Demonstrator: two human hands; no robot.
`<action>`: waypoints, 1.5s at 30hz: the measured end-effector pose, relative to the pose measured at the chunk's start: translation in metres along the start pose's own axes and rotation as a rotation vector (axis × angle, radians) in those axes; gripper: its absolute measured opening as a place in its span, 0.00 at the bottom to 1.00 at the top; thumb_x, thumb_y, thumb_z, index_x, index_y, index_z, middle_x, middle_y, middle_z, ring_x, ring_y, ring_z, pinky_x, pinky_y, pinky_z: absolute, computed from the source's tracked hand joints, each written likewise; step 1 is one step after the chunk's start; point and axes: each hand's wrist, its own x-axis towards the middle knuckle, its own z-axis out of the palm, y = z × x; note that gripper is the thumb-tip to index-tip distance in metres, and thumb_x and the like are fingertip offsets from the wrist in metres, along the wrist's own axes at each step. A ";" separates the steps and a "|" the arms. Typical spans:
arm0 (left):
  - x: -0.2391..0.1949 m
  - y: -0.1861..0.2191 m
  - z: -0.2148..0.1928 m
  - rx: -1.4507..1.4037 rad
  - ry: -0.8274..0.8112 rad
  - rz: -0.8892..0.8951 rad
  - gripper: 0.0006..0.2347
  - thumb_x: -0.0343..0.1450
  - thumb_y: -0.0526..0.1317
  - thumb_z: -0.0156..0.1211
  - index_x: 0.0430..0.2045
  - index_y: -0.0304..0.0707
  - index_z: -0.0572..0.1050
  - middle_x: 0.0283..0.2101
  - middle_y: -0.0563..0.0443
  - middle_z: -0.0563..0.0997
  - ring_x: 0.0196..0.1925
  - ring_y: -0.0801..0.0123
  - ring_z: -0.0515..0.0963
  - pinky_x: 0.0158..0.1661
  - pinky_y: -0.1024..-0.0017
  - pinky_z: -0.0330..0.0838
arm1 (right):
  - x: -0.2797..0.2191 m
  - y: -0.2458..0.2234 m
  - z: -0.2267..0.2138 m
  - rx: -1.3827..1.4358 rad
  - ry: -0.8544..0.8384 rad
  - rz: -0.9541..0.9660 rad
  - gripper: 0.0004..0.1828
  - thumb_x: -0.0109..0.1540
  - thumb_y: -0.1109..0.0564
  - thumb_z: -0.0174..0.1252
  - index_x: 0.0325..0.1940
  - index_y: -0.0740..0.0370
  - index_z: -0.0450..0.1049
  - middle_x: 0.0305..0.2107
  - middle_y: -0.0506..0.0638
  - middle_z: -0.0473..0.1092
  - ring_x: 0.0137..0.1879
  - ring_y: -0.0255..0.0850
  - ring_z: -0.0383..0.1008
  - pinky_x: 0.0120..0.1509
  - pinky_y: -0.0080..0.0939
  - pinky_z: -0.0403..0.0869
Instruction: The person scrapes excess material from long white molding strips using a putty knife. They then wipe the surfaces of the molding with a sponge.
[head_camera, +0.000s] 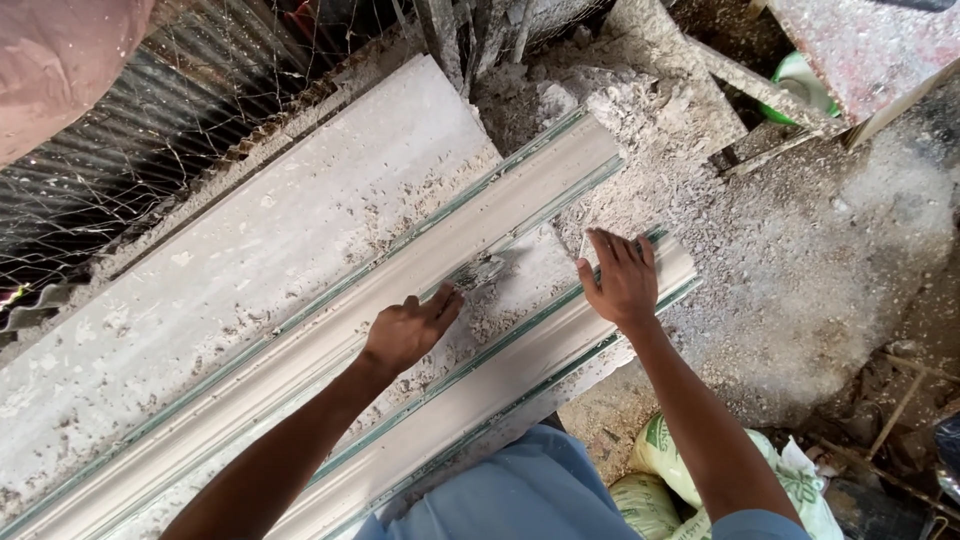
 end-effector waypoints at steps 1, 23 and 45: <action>-0.007 -0.004 -0.003 -0.002 -0.003 0.000 0.13 0.70 0.38 0.57 0.49 0.53 0.76 0.52 0.54 0.80 0.23 0.64 0.80 0.17 0.74 0.76 | 0.000 -0.002 -0.002 0.001 -0.003 0.001 0.29 0.70 0.32 0.40 0.67 0.47 0.70 0.55 0.48 0.74 0.60 0.42 0.75 0.75 0.53 0.56; 0.193 0.040 0.077 -0.441 -0.440 -0.078 0.20 0.72 0.35 0.51 0.60 0.54 0.68 0.59 0.51 0.75 0.36 0.42 0.85 0.34 0.48 0.80 | -0.002 -0.004 0.003 -0.019 0.115 -0.032 0.27 0.69 0.33 0.44 0.61 0.49 0.74 0.45 0.48 0.77 0.52 0.40 0.79 0.73 0.52 0.57; 0.128 0.015 0.034 -0.747 -0.377 -0.604 0.15 0.74 0.44 0.54 0.55 0.56 0.78 0.45 0.53 0.86 0.41 0.50 0.86 0.42 0.50 0.83 | 0.000 0.001 -0.002 0.065 0.054 0.018 0.26 0.69 0.36 0.46 0.61 0.52 0.75 0.38 0.50 0.78 0.49 0.45 0.80 0.72 0.55 0.60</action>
